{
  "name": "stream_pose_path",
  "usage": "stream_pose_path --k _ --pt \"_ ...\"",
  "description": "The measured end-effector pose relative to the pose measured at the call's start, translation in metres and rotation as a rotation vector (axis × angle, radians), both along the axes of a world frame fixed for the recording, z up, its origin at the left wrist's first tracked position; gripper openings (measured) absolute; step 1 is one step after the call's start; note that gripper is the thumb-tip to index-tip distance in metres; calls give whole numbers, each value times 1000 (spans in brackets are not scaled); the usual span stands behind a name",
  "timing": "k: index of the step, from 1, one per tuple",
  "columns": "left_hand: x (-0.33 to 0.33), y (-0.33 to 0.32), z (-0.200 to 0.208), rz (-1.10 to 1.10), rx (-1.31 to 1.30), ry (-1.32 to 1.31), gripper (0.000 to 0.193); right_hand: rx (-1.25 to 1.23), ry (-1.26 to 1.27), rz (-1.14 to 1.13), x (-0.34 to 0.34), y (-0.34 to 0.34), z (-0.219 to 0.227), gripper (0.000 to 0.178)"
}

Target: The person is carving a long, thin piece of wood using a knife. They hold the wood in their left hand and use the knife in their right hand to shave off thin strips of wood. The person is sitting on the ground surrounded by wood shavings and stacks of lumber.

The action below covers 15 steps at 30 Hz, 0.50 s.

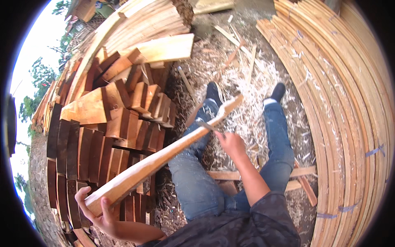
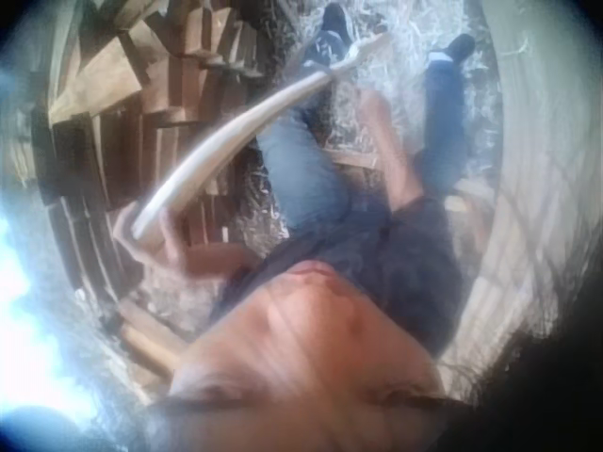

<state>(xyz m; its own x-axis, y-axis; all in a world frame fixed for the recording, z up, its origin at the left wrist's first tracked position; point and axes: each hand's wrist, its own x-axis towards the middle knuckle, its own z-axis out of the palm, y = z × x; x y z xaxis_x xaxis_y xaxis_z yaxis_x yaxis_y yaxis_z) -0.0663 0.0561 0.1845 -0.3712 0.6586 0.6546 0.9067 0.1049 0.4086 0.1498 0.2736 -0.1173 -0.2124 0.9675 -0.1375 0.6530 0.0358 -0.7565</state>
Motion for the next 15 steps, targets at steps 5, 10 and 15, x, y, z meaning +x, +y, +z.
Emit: stream_pose_path --k 5,10,15 --pt "-5 4 11 5 20 -18 42 -100 68 33 -21 -22 27 70" --pt "8 4 12 -55 25 -46 39 -4 46 102 -37 -26 74 63" --pt "18 3 5 -53 16 -57 39 -328 -370 -190 67 15 -93 66"
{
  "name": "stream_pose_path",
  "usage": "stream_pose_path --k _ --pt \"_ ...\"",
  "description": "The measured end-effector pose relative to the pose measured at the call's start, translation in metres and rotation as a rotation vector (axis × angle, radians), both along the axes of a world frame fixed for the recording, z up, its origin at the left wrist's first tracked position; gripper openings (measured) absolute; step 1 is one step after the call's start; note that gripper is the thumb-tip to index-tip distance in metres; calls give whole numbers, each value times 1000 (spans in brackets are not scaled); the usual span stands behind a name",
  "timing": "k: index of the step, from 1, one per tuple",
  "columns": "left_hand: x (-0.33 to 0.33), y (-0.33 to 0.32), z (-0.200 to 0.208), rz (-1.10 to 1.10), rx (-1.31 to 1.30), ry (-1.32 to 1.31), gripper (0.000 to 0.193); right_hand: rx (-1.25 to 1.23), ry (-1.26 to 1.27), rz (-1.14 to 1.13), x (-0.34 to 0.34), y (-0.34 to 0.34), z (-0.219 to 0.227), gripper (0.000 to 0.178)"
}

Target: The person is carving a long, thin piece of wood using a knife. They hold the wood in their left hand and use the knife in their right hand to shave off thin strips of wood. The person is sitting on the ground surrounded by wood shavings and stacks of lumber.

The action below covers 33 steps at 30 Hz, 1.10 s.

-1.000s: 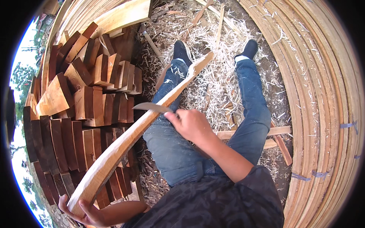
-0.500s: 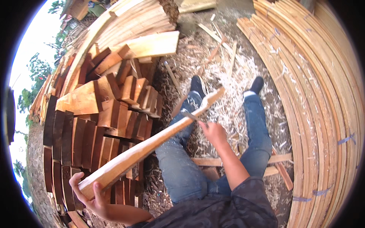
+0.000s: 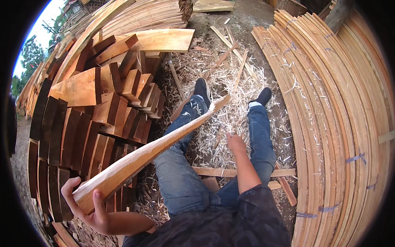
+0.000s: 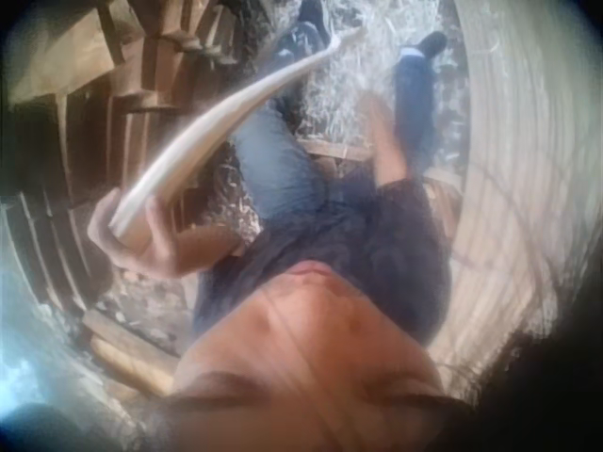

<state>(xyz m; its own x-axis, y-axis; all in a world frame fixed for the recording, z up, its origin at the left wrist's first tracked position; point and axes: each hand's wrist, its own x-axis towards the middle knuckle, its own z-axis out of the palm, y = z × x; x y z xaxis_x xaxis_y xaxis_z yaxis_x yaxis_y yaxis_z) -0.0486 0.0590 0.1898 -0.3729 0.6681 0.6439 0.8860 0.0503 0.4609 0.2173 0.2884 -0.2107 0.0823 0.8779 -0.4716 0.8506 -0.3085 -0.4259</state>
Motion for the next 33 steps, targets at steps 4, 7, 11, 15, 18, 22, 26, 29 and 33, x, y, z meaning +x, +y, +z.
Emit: stream_pose_path --k 4,7,11,15,18,22,26,29,33 --pt "-13 -5 -6 104 5 74 40 122 164 40 -5 -37 7 55" --pt "-24 -3 -5 148 74 78 41 194 574 -49 -27 -49 46 41" --pt "-39 -14 -20 232 155 320 45 191 631 96 -82 -51 128 37" --pt "-29 -6 -24 123 209 154 51 283 440 151 -90 -26 101 28" --pt "-21 0 -6 -71 66 45 57 243 276 34 -53 -13 29 26" --pt "-51 -8 -4 -572 -60 88 69 190 331 70 -29 -49 26 28" --pt "-60 -17 -3 -727 -159 131 71 143 641 -81 -3 -95 32 20" --pt "-65 -29 -3 -804 -262 120 44 58 783 -134 0 -112 69 13" --pt "-53 -34 12 -807 -478 315 19 120 784 42 -4 -109 105 16"
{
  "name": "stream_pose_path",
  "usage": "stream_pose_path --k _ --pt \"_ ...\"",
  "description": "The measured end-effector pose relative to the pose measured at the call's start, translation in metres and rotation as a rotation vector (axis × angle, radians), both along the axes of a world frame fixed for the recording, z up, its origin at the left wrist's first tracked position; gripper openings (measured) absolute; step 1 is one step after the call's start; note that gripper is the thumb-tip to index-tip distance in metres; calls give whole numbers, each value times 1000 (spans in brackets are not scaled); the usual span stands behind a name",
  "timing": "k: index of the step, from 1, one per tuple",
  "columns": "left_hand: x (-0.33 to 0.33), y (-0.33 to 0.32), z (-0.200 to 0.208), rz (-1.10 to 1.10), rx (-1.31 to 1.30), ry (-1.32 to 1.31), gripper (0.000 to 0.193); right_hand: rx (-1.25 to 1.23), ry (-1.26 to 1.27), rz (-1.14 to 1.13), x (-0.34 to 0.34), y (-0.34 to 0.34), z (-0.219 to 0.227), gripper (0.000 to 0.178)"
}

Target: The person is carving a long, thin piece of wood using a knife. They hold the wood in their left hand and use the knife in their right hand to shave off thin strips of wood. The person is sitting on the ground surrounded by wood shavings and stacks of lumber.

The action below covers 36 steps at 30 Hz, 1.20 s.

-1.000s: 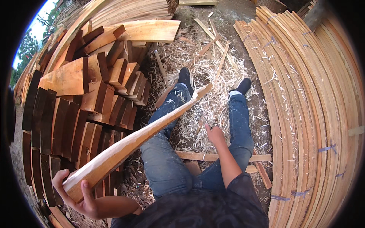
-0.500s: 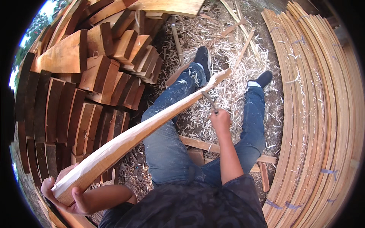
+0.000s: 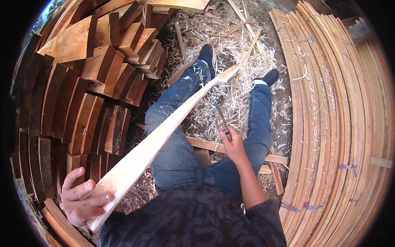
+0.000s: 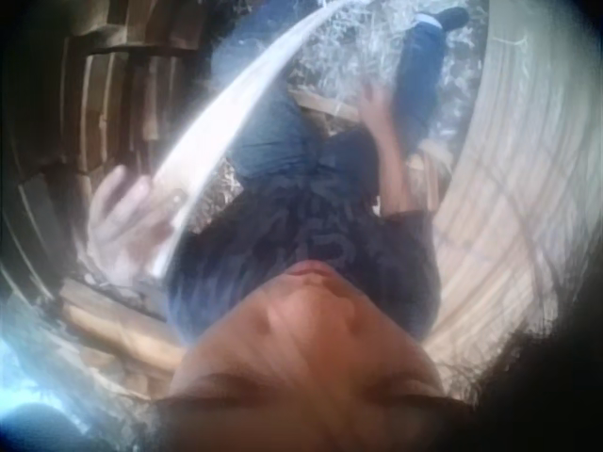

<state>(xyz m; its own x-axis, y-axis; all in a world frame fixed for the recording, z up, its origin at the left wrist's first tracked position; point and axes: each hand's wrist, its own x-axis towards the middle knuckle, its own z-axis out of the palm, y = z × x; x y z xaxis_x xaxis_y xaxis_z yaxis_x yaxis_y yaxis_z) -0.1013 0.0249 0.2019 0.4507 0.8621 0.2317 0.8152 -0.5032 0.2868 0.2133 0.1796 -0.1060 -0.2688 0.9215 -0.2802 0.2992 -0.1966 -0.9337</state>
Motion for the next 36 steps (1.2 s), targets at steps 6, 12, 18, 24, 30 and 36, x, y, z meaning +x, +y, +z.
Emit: stream_pose_path --k 6,12,18,24,30,36 --pt "17 2 13 40 -91 152 19 129 -98 67 -23 -2 20 31" --pt "23 16 7 63 -52 132 28 243 -203 207 -60 5 69 29" --pt "24 29 -1 8 -125 48 30 88 -519 105 -41 69 16 30" --pt "13 44 -6 -107 -48 34 32 215 -251 331 -56 44 56 32" --pt "10 49 -16 7 -43 -34 29 128 -492 166 -44 84 3 26" --pt "9 45 -17 17 -171 -92 27 195 -461 398 -63 58 71 23"
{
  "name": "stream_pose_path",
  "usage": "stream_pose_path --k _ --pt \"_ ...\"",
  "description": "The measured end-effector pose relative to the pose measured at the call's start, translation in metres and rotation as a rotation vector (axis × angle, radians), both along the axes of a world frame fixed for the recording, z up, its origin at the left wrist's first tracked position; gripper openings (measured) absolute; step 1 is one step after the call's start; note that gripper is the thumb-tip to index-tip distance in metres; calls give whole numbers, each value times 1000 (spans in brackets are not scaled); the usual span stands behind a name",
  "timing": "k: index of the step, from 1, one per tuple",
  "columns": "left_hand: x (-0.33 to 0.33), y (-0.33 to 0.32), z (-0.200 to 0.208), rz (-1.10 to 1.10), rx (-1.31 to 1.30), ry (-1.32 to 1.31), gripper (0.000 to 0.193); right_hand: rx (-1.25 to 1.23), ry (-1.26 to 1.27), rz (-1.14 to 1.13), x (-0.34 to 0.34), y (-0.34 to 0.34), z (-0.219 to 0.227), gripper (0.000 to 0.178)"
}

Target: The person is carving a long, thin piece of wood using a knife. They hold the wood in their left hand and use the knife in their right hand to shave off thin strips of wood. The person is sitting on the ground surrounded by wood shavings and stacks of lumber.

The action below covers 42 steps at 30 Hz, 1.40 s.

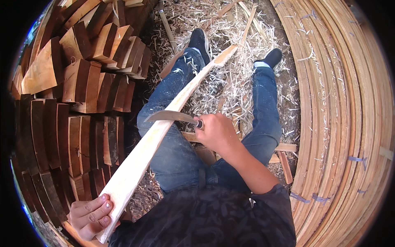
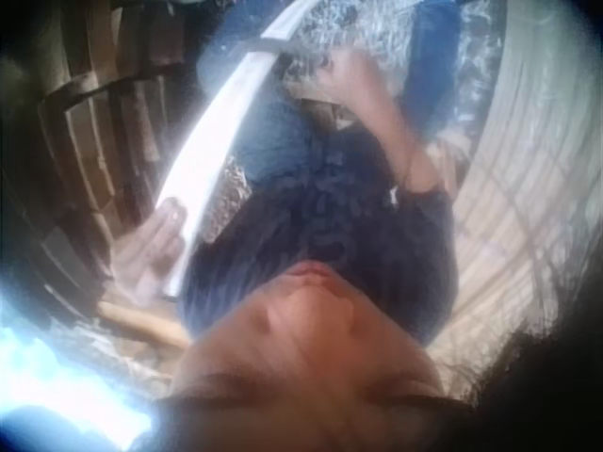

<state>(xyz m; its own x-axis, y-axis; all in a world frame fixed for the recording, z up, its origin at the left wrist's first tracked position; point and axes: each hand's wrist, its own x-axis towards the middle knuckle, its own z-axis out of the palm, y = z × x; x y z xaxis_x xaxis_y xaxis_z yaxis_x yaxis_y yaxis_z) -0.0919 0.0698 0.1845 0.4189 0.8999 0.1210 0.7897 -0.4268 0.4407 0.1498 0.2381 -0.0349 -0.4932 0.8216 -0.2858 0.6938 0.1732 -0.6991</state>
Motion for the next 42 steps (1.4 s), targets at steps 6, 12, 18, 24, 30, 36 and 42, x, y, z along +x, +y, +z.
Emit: stream_pose_path --k 6,12,18,24,30,36,42 --pt "-1 13 -4 -120 60 -138 8 -4 -129 -237 19 58 -60 20" --pt "3 8 -8 -91 23 -168 8 64 24 -36 -1 15 -22 22" --pt "7 14 1 -127 7 -147 6 -56 -284 -275 26 78 -72 22" --pt "5 13 0 -93 -70 -173 6 -64 -115 -83 4 38 -31 28" --pt "5 14 2 -107 -6 -168 6 -13 -322 -266 32 95 -91 27" --pt "-2 16 0 -116 -97 -191 6 -59 -115 -97 4 59 -52 24" --pt "6 27 7 -149 -47 -178 7 19 -366 -313 42 114 -117 23"
